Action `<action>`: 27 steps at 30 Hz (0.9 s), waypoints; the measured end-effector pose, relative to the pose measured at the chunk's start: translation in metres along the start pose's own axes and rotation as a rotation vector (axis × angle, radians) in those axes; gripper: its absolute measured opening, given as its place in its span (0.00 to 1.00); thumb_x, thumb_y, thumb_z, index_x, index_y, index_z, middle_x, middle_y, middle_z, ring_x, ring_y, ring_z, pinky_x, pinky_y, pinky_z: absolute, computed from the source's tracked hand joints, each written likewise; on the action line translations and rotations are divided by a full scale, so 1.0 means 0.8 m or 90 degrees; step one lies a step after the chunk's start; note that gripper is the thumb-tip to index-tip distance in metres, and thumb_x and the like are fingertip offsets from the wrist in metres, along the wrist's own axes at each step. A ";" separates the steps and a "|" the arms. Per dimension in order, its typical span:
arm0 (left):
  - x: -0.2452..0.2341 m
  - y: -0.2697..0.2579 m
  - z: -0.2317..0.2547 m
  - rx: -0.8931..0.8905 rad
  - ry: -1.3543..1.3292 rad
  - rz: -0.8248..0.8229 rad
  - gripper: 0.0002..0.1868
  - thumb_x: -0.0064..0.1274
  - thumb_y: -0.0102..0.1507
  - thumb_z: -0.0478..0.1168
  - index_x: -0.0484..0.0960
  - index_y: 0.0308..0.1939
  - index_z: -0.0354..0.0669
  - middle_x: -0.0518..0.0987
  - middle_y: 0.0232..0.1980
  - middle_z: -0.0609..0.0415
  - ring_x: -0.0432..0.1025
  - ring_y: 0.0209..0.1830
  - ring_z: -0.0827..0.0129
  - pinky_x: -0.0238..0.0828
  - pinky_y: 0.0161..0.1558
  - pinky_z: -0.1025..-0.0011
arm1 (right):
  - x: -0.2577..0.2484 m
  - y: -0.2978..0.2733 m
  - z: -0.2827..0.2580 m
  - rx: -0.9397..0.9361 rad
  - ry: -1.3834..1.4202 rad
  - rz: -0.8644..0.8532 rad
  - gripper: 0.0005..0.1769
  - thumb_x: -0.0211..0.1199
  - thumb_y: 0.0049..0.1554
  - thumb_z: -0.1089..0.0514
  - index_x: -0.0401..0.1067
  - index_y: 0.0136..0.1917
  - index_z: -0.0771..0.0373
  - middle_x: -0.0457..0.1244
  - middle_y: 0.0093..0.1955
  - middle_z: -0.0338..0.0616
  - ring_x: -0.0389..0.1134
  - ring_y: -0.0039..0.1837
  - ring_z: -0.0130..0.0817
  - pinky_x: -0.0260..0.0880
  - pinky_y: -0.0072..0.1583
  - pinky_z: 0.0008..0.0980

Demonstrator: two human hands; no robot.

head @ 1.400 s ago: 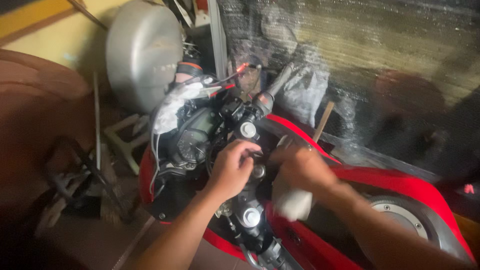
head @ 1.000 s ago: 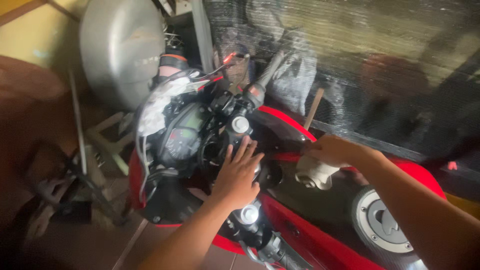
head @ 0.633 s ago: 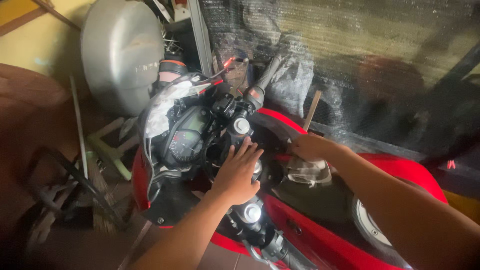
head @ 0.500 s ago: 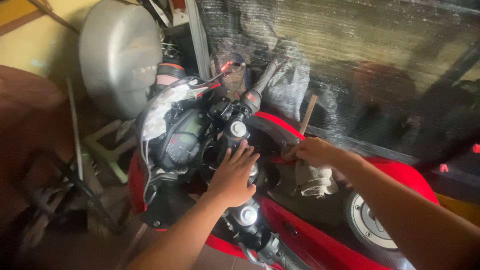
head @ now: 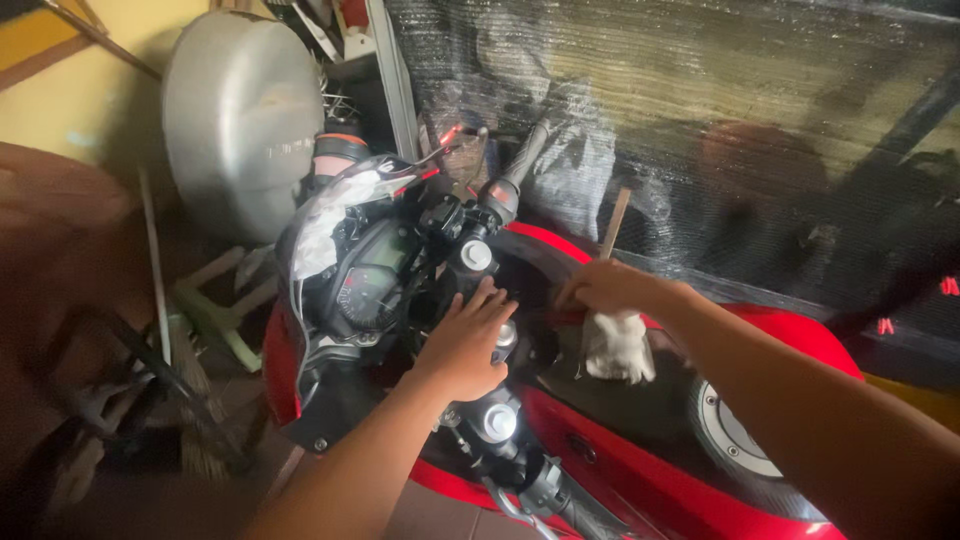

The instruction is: The person wipes the fuel tank and seat of a motorcycle and the hood of a car with a cloth.

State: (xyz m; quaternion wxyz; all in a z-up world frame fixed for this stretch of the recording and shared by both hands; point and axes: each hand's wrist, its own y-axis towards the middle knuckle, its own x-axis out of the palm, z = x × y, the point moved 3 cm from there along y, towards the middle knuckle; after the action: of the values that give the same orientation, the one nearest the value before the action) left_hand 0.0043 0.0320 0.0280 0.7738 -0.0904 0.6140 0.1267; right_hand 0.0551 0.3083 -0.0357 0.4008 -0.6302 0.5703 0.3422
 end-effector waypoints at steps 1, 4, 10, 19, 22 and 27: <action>0.000 0.002 0.001 0.002 -0.002 0.000 0.44 0.59 0.55 0.43 0.59 0.74 0.39 0.57 0.79 0.45 0.38 0.84 0.53 0.38 0.76 0.46 | 0.003 0.001 0.000 0.003 -0.001 -0.001 0.19 0.54 0.52 0.59 0.83 0.51 0.53 0.72 0.53 0.47 0.73 0.58 0.45 0.69 0.62 0.42; 0.000 -0.003 -0.004 -0.003 -0.020 0.006 0.46 0.60 0.54 0.45 0.58 0.74 0.40 0.55 0.79 0.45 0.37 0.83 0.51 0.36 0.76 0.47 | 0.025 0.020 0.004 0.254 -0.162 -0.089 0.20 0.55 0.58 0.57 0.76 0.63 0.56 0.70 0.58 0.56 0.71 0.63 0.48 0.71 0.64 0.43; 0.004 0.001 -0.001 -0.002 -0.005 -0.004 0.45 0.59 0.55 0.43 0.57 0.74 0.39 0.55 0.79 0.44 0.36 0.84 0.51 0.36 0.76 0.47 | 0.003 -0.011 -0.001 0.005 -0.042 -0.025 0.36 0.55 0.50 0.69 0.64 0.72 0.53 0.65 0.64 0.53 0.67 0.64 0.48 0.66 0.64 0.43; -0.011 -0.004 0.007 0.014 0.017 -0.018 0.48 0.62 0.54 0.47 0.57 0.74 0.38 0.54 0.79 0.43 0.34 0.84 0.51 0.35 0.76 0.48 | -0.031 -0.098 -0.090 0.367 0.139 0.000 0.32 0.49 0.60 0.67 0.60 0.76 0.49 0.68 0.58 0.45 0.75 0.51 0.45 0.82 0.55 0.42; -0.016 -0.002 0.012 0.001 -0.008 -0.030 0.48 0.63 0.54 0.47 0.58 0.74 0.40 0.55 0.79 0.46 0.34 0.85 0.53 0.36 0.77 0.48 | -0.005 -0.095 -0.138 0.267 -0.459 0.011 0.26 0.46 0.67 0.62 0.59 0.76 0.71 0.65 0.61 0.56 0.69 0.58 0.47 0.73 0.54 0.43; -0.010 -0.004 0.007 -0.008 0.013 -0.006 0.48 0.63 0.53 0.45 0.57 0.74 0.41 0.53 0.80 0.48 0.33 0.84 0.54 0.32 0.76 0.48 | 0.029 -0.142 -0.208 0.129 -0.320 0.283 0.34 0.60 0.48 0.57 0.62 0.69 0.66 0.56 0.73 0.57 0.54 0.76 0.54 0.57 0.71 0.50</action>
State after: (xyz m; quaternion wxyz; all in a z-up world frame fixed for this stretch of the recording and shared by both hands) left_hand 0.0091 0.0299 0.0373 0.7676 -0.0990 0.6206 0.1259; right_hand 0.1663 0.1525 0.0309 0.5050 -0.3433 0.6080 0.5074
